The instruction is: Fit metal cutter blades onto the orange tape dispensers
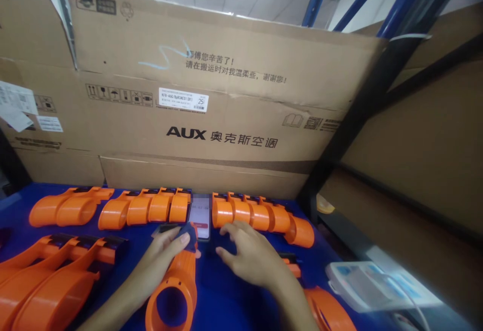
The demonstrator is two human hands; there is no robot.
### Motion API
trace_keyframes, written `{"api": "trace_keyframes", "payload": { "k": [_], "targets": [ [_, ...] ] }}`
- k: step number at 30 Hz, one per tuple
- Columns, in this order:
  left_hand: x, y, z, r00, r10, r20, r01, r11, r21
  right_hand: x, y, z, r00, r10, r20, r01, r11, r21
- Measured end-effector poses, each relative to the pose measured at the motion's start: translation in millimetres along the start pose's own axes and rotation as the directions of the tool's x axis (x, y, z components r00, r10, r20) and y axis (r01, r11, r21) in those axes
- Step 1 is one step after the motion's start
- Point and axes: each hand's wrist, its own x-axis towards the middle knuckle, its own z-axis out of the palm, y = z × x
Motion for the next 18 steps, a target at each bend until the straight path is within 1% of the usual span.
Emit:
{"api": "trace_keyframes", "payload": {
  "k": [2, 5, 7, 8, 10, 13, 16, 18],
  "targets": [
    [0, 1, -0.3, 1.000, 0.019, 0.020, -0.019, 1.000, 0.002, -3, 2, -1, 0.998, -0.002, 0.062, 0.003, 1.000, -0.021],
    [0, 2, -0.5, 0.999, 0.028, 0.016, -0.028, 0.999, 0.019, -2, 3, 3, 0.985, 0.027, 0.172, -0.010, 0.995, -0.102],
    [-1, 2, -0.3, 1.000, 0.027, 0.013, -0.027, 0.999, 0.023, 0, 2, 7, 0.978, 0.019, 0.210, 0.009, 0.991, -0.132],
    [-1, 2, 0.0, 1.000, 0.026, 0.013, -0.026, 0.999, 0.023, 1, 2, 8, 0.978, 0.005, 0.210, 0.023, 0.991, -0.131],
    [-1, 3, 0.7, 1.000, 0.021, 0.009, -0.021, 1.000, 0.016, 3, 1, 8, 0.983, -0.030, 0.180, 0.050, 0.993, -0.110],
    [-3, 3, 1.1, 1.000, 0.013, 0.005, -0.013, 1.000, -0.009, 4, 1, 3, 0.995, -0.063, 0.082, 0.067, 0.997, -0.039],
    [-3, -1, -1.3, 1.000, -0.004, -0.011, 0.003, 0.997, -0.076, 7, 1, -2, 0.996, -0.068, -0.050, 0.074, 0.988, 0.133],
    [-1, -6, -4.2, 1.000, -0.016, -0.021, 0.013, 0.989, -0.148, 10, -2, 0, 0.990, -0.081, -0.118, 0.111, 0.953, 0.282]
  ]
}}
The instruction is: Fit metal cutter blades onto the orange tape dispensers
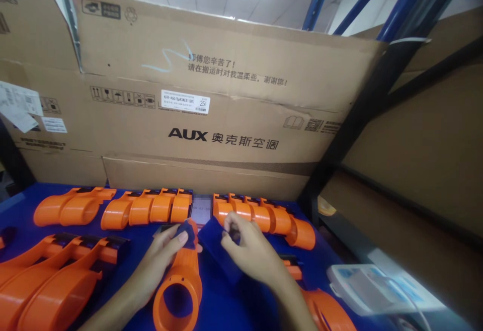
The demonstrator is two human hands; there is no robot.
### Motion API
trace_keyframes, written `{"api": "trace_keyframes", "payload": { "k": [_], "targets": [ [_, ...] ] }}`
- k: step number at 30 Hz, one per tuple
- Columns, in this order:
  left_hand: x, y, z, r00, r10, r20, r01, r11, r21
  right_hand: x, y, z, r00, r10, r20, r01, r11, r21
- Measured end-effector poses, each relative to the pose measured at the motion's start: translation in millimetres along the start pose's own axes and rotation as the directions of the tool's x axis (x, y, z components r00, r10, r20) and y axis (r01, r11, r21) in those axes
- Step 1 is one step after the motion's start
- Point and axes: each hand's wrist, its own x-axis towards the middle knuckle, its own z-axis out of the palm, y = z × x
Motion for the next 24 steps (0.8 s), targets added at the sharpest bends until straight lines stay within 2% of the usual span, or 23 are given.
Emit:
{"api": "trace_keyframes", "payload": {
  "k": [3, 5, 7, 9, 11, 14, 18, 24],
  "targets": [
    [6, -9, -5.5, 1.000, -0.005, 0.006, 0.006, 0.995, -0.100, 1, -5, 12, 0.999, -0.034, -0.025, 0.039, 0.966, 0.255],
    [9, -13, -7.6, 1.000, 0.005, 0.008, -0.004, 0.991, -0.134, 0, -10, 20, 0.999, -0.030, 0.034, 0.013, 0.907, 0.421],
    [11, -16, -8.6, 1.000, 0.021, -0.001, -0.021, 0.991, -0.135, -3, -16, 25, 0.995, -0.033, 0.094, -0.016, 0.876, 0.482],
    [13, -17, -9.1, 0.999, 0.038, -0.026, -0.040, 0.994, -0.098, -5, -21, 25, 0.996, -0.052, 0.071, 0.018, 0.912, 0.409],
    [13, -18, -9.4, 0.996, 0.054, -0.068, -0.057, 0.998, -0.038, -6, -25, 24, 0.996, -0.090, -0.002, 0.087, 0.953, 0.291],
    [12, -18, -8.6, 0.992, 0.070, -0.103, -0.067, 0.997, 0.034, -6, -26, 23, 0.986, -0.159, -0.048, 0.165, 0.965, 0.202],
    [9, -14, -4.0, 0.994, 0.067, -0.083, -0.064, 0.997, 0.034, -6, -25, 26, 0.978, -0.193, -0.081, 0.204, 0.963, 0.174],
    [10, -13, -4.6, 0.991, 0.116, -0.070, -0.115, 0.993, 0.025, -5, -22, 30, 0.984, -0.168, -0.059, 0.177, 0.961, 0.211]
  ]
}}
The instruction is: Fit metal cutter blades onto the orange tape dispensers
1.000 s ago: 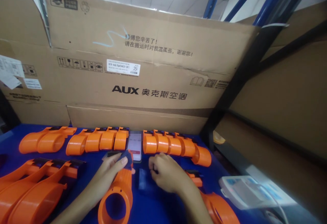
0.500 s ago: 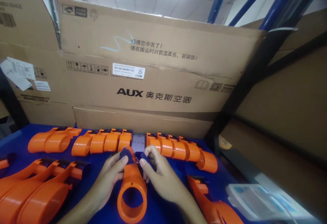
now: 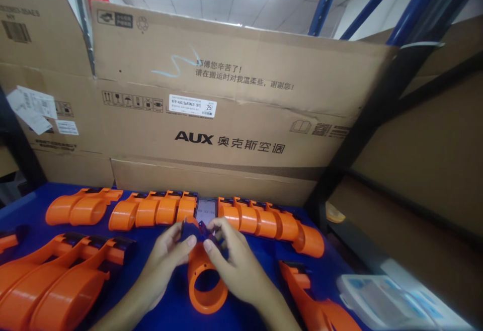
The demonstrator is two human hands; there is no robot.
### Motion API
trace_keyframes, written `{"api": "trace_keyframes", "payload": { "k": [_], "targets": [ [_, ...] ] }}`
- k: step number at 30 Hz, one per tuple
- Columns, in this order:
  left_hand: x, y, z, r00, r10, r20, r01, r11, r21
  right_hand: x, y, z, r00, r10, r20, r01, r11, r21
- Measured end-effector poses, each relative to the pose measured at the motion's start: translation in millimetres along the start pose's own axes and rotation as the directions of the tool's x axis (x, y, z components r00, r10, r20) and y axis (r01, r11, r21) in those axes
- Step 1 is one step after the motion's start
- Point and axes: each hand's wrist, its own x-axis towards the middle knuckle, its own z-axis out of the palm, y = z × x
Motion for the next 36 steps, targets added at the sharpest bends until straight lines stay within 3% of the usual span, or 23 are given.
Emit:
{"api": "trace_keyframes", "payload": {
  "k": [6, 13, 16, 21, 27, 33, 36],
  "targets": [
    [-1, -15, -10.7, 0.987, 0.074, -0.144, -0.087, 0.992, -0.087, -2, 2, 4, 0.999, -0.019, -0.026, 0.019, 0.999, 0.027],
    [-5, -12, -11.9, 0.981, 0.193, 0.019, -0.190, 0.977, -0.096, -5, 1, -1, 0.978, -0.173, -0.118, 0.147, 0.968, -0.202],
    [-2, -7, -12.2, 0.971, 0.229, 0.075, -0.229, 0.973, -0.007, -4, 2, 0, 0.953, -0.278, -0.118, 0.232, 0.924, -0.303],
    [-1, 1, -7.9, 0.956, 0.292, -0.020, -0.282, 0.937, 0.205, -4, 2, 3, 0.908, -0.410, -0.089, 0.348, 0.853, -0.388],
    [0, 0, -8.5, 0.944, 0.322, -0.072, -0.296, 0.923, 0.244, -3, 1, 4, 0.896, -0.437, -0.075, 0.373, 0.834, -0.406],
    [-4, 5, -7.0, 0.943, 0.331, -0.033, -0.308, 0.907, 0.289, -4, 0, 7, 0.899, -0.430, -0.079, 0.367, 0.840, -0.399],
    [-12, 11, -2.5, 0.940, 0.339, -0.036, -0.325, 0.922, 0.209, -5, -1, 8, 0.911, -0.388, -0.140, 0.321, 0.879, -0.352]
  ]
}}
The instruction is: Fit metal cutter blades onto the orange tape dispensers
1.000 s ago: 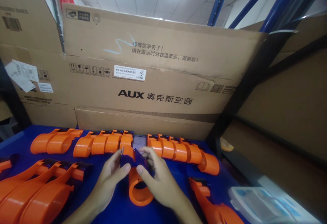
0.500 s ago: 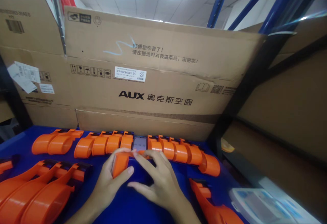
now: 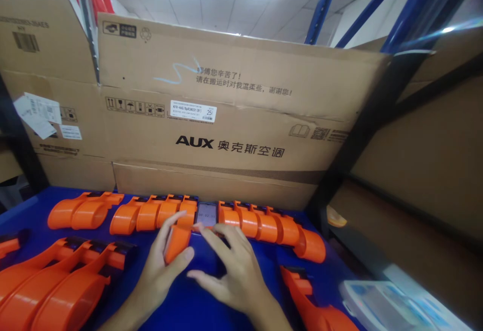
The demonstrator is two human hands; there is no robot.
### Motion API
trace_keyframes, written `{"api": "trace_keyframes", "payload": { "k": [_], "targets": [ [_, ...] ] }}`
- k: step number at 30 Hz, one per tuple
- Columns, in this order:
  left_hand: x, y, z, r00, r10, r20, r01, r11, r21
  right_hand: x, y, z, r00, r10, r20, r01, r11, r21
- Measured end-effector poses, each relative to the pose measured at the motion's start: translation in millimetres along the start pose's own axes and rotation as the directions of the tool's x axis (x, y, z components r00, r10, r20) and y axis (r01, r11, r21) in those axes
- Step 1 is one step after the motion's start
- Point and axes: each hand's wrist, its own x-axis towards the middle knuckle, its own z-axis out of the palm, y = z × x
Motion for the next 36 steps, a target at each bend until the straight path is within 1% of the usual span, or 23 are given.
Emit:
{"api": "trace_keyframes", "payload": {
  "k": [2, 3, 5, 6, 7, 8, 10, 12, 14, 16, 17, 18, 21, 22, 23, 25, 26, 28, 29, 30, 34, 35, 36],
  "targets": [
    [-4, 2, -0.1, 0.999, 0.020, 0.046, -0.017, 0.997, -0.076, 0, 0, 1, 0.995, 0.080, -0.062, -0.075, 0.994, 0.074],
    [-5, 0, -1.1, 0.995, 0.045, 0.087, -0.038, 0.996, -0.079, 0, 1, 1, 0.986, 0.134, -0.101, -0.121, 0.985, 0.126],
    [-8, -6, -4.2, 0.972, 0.134, 0.192, -0.142, 0.989, 0.028, 1, 3, 4, 0.952, 0.262, -0.161, -0.216, 0.942, 0.258],
    [-8, -10, -5.8, 0.949, 0.197, 0.248, -0.233, 0.964, 0.126, 1, 5, 6, 0.928, 0.330, -0.172, -0.262, 0.907, 0.330],
    [-9, -15, -7.2, 0.916, 0.261, 0.305, -0.337, 0.912, 0.233, 1, 7, 9, 0.901, 0.398, -0.170, -0.307, 0.864, 0.399],
    [-9, -20, -8.2, 0.878, 0.316, 0.359, -0.438, 0.834, 0.335, 1, 9, 12, 0.874, 0.459, -0.158, -0.348, 0.819, 0.457],
    [-10, -28, -8.6, 0.807, 0.396, 0.438, -0.585, 0.640, 0.498, -1, 11, 19, 0.830, 0.546, -0.116, -0.414, 0.741, 0.529],
    [-10, -34, -8.2, 0.756, 0.480, 0.445, -0.649, 0.467, 0.601, -2, 10, 25, 0.805, 0.587, -0.085, -0.454, 0.701, 0.550],
    [-10, -37, -8.5, 0.692, 0.584, 0.425, -0.684, 0.340, 0.645, -4, 7, 29, 0.800, 0.597, -0.067, -0.469, 0.691, 0.549],
    [-12, -35, -10.5, 0.609, 0.658, 0.444, -0.730, 0.246, 0.637, -4, 4, 31, 0.803, 0.594, -0.046, -0.482, 0.693, 0.535],
    [-14, -33, -12.6, 0.577, 0.674, 0.461, -0.750, 0.215, 0.625, -4, 2, 31, 0.809, 0.588, -0.021, -0.492, 0.697, 0.522],
    [-16, -30, -15.6, 0.557, 0.678, 0.479, -0.766, 0.197, 0.612, -3, 1, 31, 0.815, 0.579, 0.007, -0.503, 0.702, 0.504],
    [-26, -15, -32.7, 0.556, 0.648, 0.521, -0.771, 0.167, 0.614, -1, 0, 27, 0.833, 0.550, 0.056, -0.509, 0.723, 0.468],
    [-31, -9, -41.7, 0.553, 0.630, 0.546, -0.766, 0.126, 0.630, -1, 1, 25, 0.837, 0.545, 0.052, -0.500, 0.720, 0.481],
    [-36, -4, -52.3, 0.536, 0.612, 0.581, -0.759, 0.049, 0.649, 0, 2, 23, 0.838, 0.545, 0.038, -0.486, 0.712, 0.506],
    [-47, 4, -76.6, 0.542, 0.492, 0.682, -0.733, -0.120, 0.669, 2, 6, 18, 0.833, 0.553, -0.003, -0.453, 0.685, 0.570],
    [-52, 7, -89.0, 0.549, 0.406, 0.731, -0.728, -0.198, 0.657, 3, 8, 16, 0.828, 0.560, -0.023, -0.438, 0.672, 0.598],
    [-61, 13, -111.0, 0.556, 0.282, 0.782, -0.716, -0.315, 0.623, 4, 10, 11, 0.816, 0.574, -0.058, -0.416, 0.655, 0.630],
    [-65, 15, -119.7, 0.567, 0.244, 0.787, -0.707, -0.346, 0.617, 5, 11, 9, 0.813, 0.578, -0.069, -0.410, 0.653, 0.636],
    [-67, 17, -126.6, 0.567, 0.223, 0.793, -0.705, -0.367, 0.607, 5, 12, 7, 0.813, 0.578, -0.075, -0.407, 0.655, 0.637],
    [-64, 25, -141.1, 0.538, 0.154, 0.829, -0.725, -0.418, 0.548, 5, 11, 4, 0.821, 0.564, -0.092, -0.403, 0.685, 0.607],
    [-63, 25, -143.0, 0.548, 0.138, 0.825, -0.721, -0.423, 0.549, 5, 11, 4, 0.823, 0.560, -0.098, -0.401, 0.694, 0.598],
    [-61, 26, -144.7, 0.570, 0.125, 0.812, -0.711, -0.421, 0.564, 5, 11, 3, 0.825, 0.556, -0.105, -0.398, 0.702, 0.591]
  ]
}}
